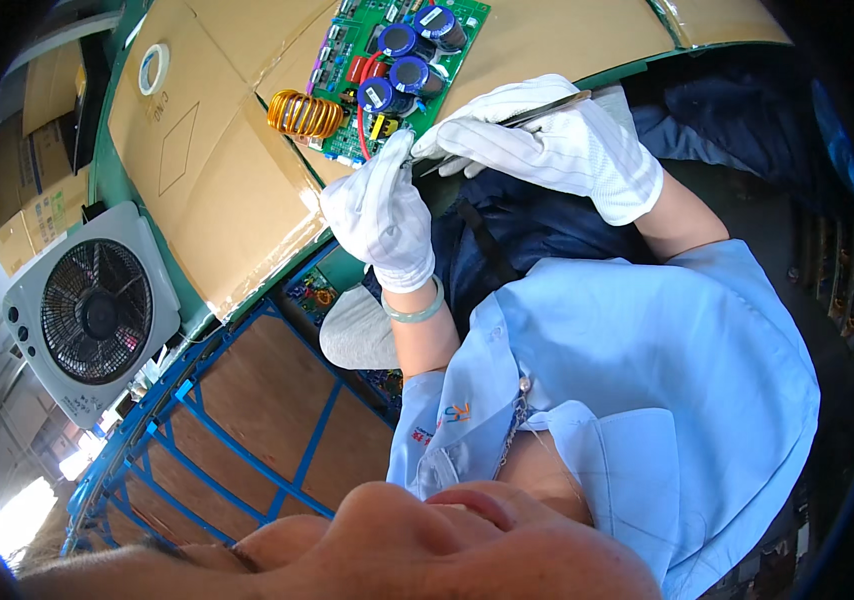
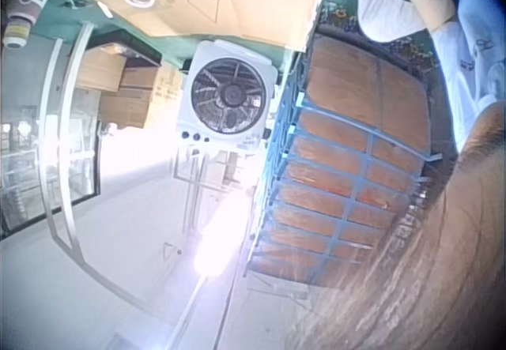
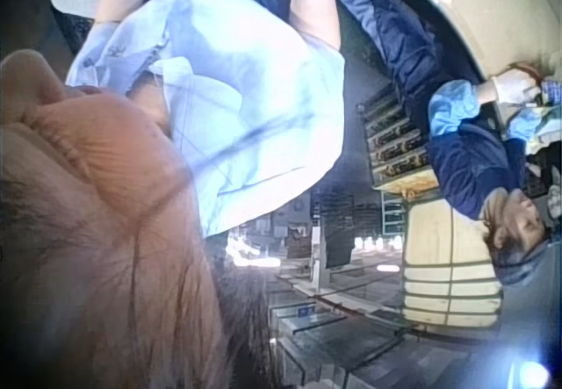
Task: The person assembles electronic circuit boards by hand, picking up boards from a tray, attaching components like wires and coils, and placing them on a workbench. They repeatedly inspect the boards, turning them over to check both sides, and use a tool to adjust small parts.
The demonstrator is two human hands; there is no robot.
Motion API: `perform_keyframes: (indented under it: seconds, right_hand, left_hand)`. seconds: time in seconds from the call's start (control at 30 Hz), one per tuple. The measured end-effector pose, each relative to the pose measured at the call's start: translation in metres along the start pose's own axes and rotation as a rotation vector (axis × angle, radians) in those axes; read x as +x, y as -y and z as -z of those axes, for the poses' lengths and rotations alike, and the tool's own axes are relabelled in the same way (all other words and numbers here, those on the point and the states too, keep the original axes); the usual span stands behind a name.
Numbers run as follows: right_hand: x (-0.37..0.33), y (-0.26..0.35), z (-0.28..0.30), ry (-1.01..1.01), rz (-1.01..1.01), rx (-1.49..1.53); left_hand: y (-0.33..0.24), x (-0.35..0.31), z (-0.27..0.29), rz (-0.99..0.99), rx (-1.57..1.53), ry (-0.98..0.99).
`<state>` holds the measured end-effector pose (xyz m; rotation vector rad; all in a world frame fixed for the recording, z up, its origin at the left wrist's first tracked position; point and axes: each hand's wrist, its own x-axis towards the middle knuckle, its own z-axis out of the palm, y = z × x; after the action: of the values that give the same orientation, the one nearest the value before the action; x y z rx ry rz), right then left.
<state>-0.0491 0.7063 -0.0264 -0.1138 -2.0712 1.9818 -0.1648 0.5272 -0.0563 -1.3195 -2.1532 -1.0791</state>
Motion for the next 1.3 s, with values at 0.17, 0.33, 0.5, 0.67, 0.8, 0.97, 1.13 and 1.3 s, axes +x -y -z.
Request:
perform_keyframes:
  seconds: [0.17,0.33,0.5,0.67,0.8,0.97,1.13,1.3]
  right_hand:
    - [-0.004,-0.008,-0.013,-0.083,-0.186,0.676]
    - [-0.004,-0.013,-0.012,-0.012,-0.008,0.287]
    - [0.000,-0.016,-0.012,-0.067,0.560,-0.510]
    - [-0.003,-0.029,-0.019,-0.132,0.550,-0.460]
    - [-0.003,-0.016,-0.011,-0.046,0.553,-0.489]
    - [-0.002,-0.011,-0.014,0.018,0.319,-0.186]
    - [-0.009,-0.012,-0.024,-0.007,0.037,0.292]
    - [-0.010,-0.016,-0.026,-0.004,-0.035,0.415]
  left_hand:
    - [-0.002,-0.004,-0.010,0.099,-0.128,-0.118]
    - [-0.002,0.000,-0.005,0.074,-0.049,-0.042]
    - [-0.001,0.002,-0.003,0.053,-0.079,-0.048]
    - [-0.001,-0.003,-0.010,0.091,-0.145,-0.095]
    - [-0.003,0.004,-0.003,0.031,-0.035,-0.039]
    - [-0.001,0.004,-0.002,0.085,-0.115,-0.053]
    - [-0.005,-0.008,-0.014,0.249,-0.293,-0.188]
    - [-0.006,-0.006,-0.016,0.253,-0.332,-0.204]
